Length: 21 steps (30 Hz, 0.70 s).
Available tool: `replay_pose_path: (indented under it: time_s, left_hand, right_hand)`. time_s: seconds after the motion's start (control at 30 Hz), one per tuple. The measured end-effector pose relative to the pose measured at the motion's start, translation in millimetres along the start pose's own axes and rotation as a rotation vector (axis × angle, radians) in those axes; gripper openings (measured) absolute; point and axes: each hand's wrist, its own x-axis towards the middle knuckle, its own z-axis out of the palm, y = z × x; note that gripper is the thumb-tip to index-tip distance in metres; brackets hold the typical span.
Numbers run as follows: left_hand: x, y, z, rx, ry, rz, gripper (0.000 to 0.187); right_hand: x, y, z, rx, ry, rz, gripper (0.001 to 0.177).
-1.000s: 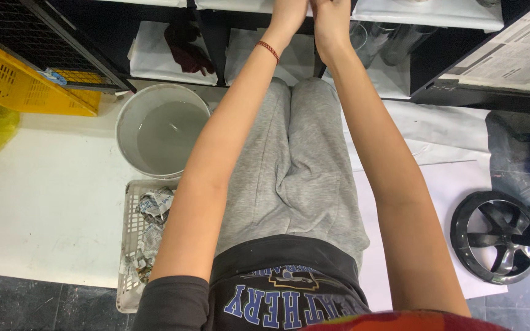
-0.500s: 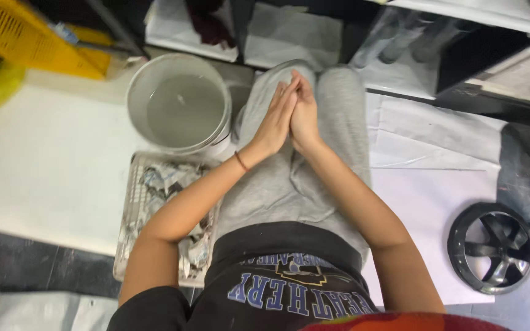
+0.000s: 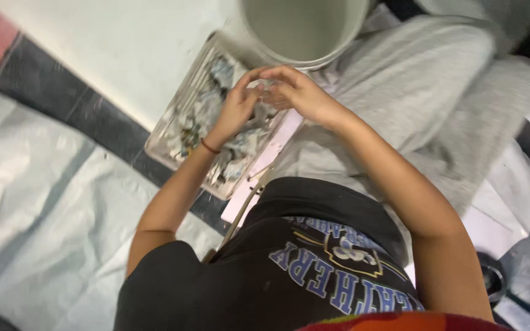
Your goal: The person sits and wraps individual glassware and ceramic items with newspaper. They wipe a glass with a cloth, then wrap it in newspaper and place it on a shelf. They repeat the process with a bowl and a small glass, using newspaper from a nearby basket.
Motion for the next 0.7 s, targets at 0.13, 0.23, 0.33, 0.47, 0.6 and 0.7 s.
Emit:
replay_pose_path:
  time_s: [0.13,0.23,0.33,0.47,0.6,0.7]
  left_hand:
    - [-42.7,-62.4,-11.4,0.662,-0.039,-0.165,0.052]
    - [-68.2,-95.3,-1.4,1.236,-0.338,-0.280,0.082]
    - [-80.5,-144.4,-25.7,1.176,-0.437,-0.408,0.091]
    - [-70.3,-239.0,-75.7,0.896,-0.257,-0.357,0.060]
    - [-48.8,-292.4,-90.8,1.011,-0.029,-0.276,0.044]
    - [-12.5,-292.2,-76.7,1.058,0.195,-0.311,0.029]
  right_hand:
    - [58.9,49.9,35.2,-0.585,-0.129,-0.143,0.038]
    - [79.8,115.7,43.1,-0.868,-0.168,-0.013,0.040]
    - [69.2,165.4,6.5,-1.186,-0.372,0.232,0.042]
    - [61.1,164.6,-6.1,-1.311,-0.297,0.374,0.043]
    - [62.2,119.3,17.3,-1.086,-0.094,0.042,0.039]
    - [60.7,112.0,29.0,-1.030,-0.138,0.043,0.039]
